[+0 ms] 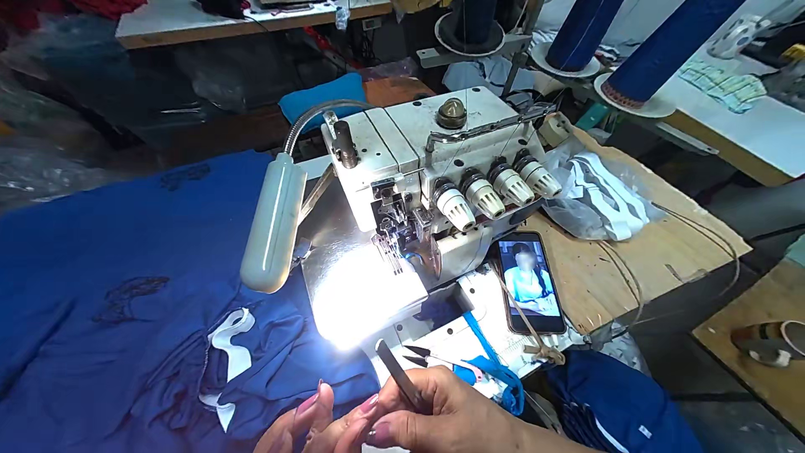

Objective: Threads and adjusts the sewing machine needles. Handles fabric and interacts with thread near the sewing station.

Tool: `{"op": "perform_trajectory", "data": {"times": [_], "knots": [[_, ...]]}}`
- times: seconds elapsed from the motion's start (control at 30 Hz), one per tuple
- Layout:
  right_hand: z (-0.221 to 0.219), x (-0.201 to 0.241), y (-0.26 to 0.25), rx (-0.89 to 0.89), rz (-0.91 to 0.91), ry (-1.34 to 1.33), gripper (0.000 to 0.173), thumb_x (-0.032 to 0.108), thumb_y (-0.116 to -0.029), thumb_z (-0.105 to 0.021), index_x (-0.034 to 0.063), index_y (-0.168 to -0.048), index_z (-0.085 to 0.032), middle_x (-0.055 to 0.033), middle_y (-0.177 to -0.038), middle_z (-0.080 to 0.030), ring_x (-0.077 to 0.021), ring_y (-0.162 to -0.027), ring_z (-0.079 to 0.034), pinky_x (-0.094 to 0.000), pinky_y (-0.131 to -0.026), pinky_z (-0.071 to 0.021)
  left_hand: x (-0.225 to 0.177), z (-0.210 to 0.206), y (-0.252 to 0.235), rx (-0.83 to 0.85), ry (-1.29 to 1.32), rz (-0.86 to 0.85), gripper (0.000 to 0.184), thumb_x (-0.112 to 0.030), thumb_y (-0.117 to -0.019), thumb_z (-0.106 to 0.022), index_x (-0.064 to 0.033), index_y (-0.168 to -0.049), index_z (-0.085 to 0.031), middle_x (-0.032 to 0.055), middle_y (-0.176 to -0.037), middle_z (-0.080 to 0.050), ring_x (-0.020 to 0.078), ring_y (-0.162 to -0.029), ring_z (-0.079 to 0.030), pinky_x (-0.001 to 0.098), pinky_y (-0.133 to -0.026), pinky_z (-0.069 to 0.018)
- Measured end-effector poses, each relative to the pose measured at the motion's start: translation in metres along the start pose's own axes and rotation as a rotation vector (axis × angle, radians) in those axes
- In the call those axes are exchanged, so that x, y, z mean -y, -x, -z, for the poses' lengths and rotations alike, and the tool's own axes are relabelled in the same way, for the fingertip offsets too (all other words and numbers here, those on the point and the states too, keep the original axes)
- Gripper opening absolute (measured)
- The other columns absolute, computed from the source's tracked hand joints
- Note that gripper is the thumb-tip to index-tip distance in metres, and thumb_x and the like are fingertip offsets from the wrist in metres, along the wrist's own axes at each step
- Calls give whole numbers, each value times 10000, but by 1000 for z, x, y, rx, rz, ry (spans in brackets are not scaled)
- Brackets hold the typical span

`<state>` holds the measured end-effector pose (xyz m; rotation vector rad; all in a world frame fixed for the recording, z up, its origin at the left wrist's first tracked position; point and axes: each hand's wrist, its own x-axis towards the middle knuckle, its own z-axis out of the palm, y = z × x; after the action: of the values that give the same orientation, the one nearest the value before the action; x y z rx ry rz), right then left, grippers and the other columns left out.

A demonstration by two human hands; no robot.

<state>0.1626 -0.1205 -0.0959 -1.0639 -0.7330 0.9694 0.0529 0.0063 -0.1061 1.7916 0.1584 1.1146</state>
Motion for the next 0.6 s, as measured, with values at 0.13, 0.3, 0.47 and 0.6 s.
{"op": "perform_trajectory", "data": {"times": [0.13, 0.3, 0.47, 0.6], "knots": [[0, -2, 0, -35, -29, -22, 117, 82, -1010, -572, 23, -1017, -672, 101, -720, -543, 89, -554, -412, -96, -503, -336, 0, -2, 0, 18, -49, -7, 425, -129, -991, -668, -291, -1376, -591, -178, -1383, -594, 9, -1263, -590, 209, -1062, -504], [-1, -1, 3, -65, -23, -12, 109, 102, -992, -616, 41, -947, -695, 124, -650, -536, 99, -523, -405, -99, -486, -324, -1, 0, -4, 20, -31, -15, 444, -107, -984, -674, -298, -1378, -601, -177, -1385, -591, 11, -1251, -601, 204, -1045, -519], [-4, -1, 5, -114, -7, -16, 111, 76, -973, -641, 20, -961, -736, 108, -738, -660, 130, -561, -453, -79, -510, -358, 2, 6, -6, -29, -68, -16, 436, -105, -969, -699, -276, -1363, -627, -170, -1378, -597, 14, -1230, -617, 204, -1007, -550], [-2, -3, 8, -233, 79, -16, 123, 114, -993, -620, 97, -972, -740, 139, -757, -663, 133, -572, -471, -78, -516, -387, 7, 14, -11, 11, -152, 45, 262, -249, -1017, -645, -293, -1272, -686, -179, -1338, -609, 8, -1211, -599, 225, -1033, -513]]}}
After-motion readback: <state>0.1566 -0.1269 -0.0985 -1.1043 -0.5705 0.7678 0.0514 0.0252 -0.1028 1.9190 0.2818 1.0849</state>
